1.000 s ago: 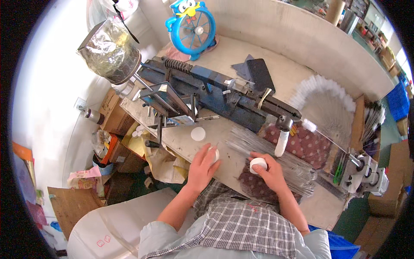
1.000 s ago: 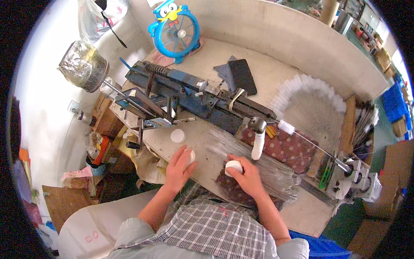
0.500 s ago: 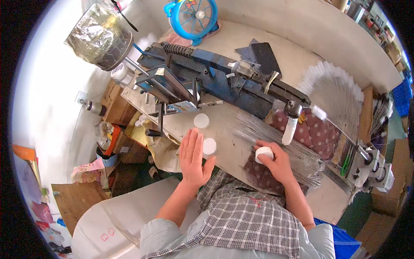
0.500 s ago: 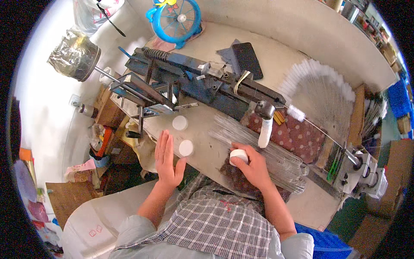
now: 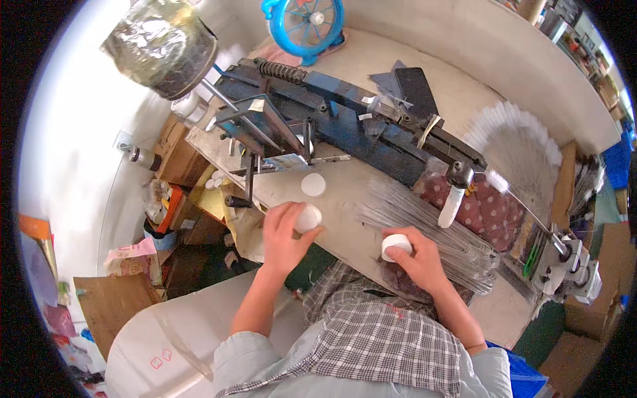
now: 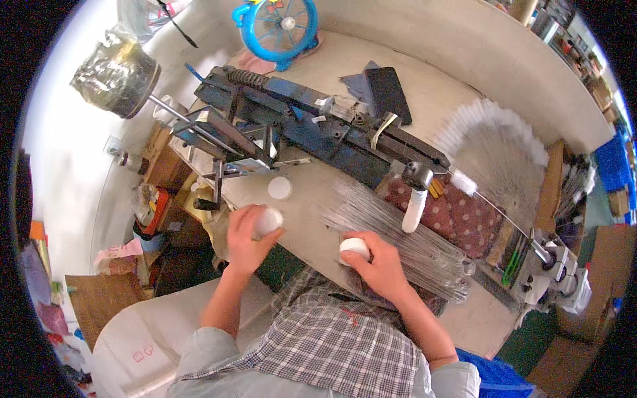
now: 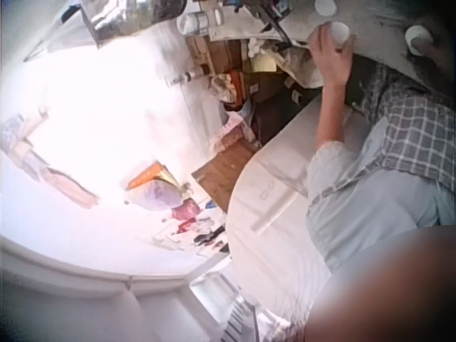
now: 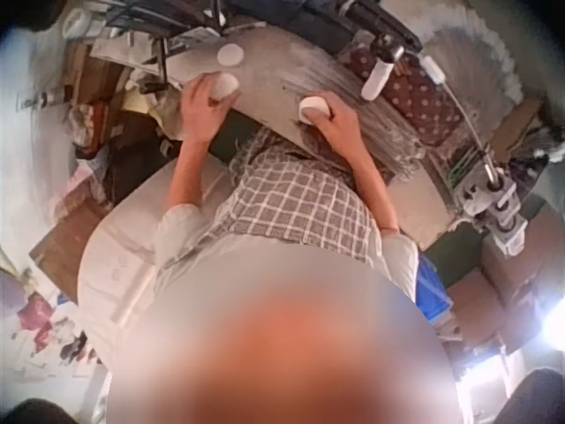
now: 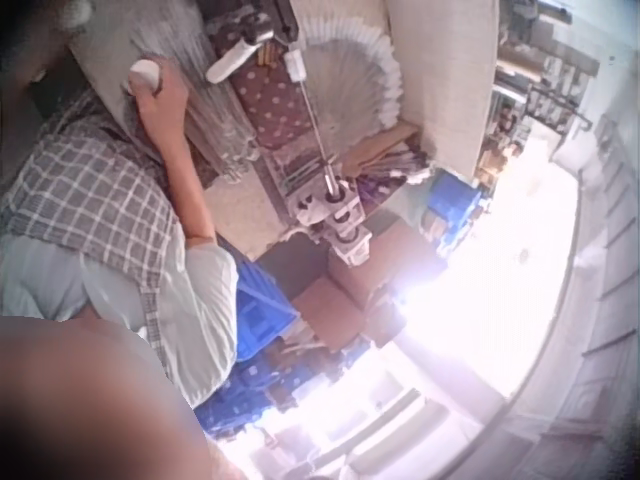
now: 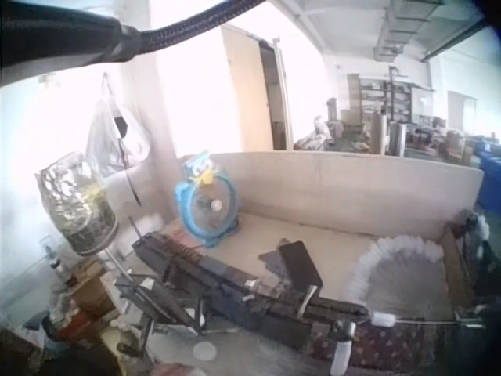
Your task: Manufacturing shuttlecocks by assembling bases, feathers, and tape using specialized machinery and hand tools.
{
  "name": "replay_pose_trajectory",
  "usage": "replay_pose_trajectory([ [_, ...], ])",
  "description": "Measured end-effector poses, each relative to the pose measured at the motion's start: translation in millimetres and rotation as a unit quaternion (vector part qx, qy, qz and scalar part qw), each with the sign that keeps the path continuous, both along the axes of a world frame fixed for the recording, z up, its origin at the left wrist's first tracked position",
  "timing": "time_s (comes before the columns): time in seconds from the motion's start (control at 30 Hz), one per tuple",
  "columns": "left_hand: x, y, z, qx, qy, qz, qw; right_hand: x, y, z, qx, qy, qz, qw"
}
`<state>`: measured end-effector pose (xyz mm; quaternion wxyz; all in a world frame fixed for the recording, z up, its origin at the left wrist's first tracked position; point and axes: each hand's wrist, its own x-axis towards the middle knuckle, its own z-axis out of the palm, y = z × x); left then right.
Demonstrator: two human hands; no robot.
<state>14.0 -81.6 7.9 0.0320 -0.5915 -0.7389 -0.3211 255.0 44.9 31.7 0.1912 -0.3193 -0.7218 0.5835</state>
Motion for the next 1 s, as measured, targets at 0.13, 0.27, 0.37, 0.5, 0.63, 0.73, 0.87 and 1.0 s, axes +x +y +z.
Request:
replay_pose_trajectory([
  [0.13, -4.0, -2.0, -20.1, 0.02, 0.021, 0.096, 0.995, -33.6, -4.5, 5.9, 0.018, 0.002, 0.05, 0.999],
  [0.27, -7.9, 5.8, -8.1, 0.083, 0.032, 0.137, 0.987, -66.7, -13.8, -14.8, 0.173, -0.023, 0.128, 0.976],
  [0.37, -3.7, 3.9, -34.6, -0.039, 0.016, 0.202, 0.978, -90.8, -20.3, -26.5, 0.216, -0.09, 0.142, 0.962],
  [0.5, -8.6, 2.8, -20.1, -0.021, 0.023, 0.175, 0.984, -102.2, -17.0, -31.0, 0.276, -0.101, 0.116, 0.949],
  [0.63, -22.2, -2.0, -9.5, -0.072, 0.02, 0.045, 0.996, -102.6, -12.2, -29.6, 0.321, -0.048, 0.094, 0.941],
  [0.73, -29.2, -0.6, -7.3, -0.113, 0.005, 0.021, 0.993, -94.5, -4.6, -13.1, 0.247, -0.024, 0.063, 0.967],
  [0.87, -24.8, 2.2, -6.1, 0.0, -0.045, 0.167, 0.985, -79.1, 14.2, -2.7, 0.17, -0.027, 0.019, 0.985],
  [1.0, -37.5, 3.1, -38.6, -0.017, -0.017, 0.182, 0.983, -75.0, 10.5, -0.1, 0.292, -0.037, 0.032, 0.955],
])
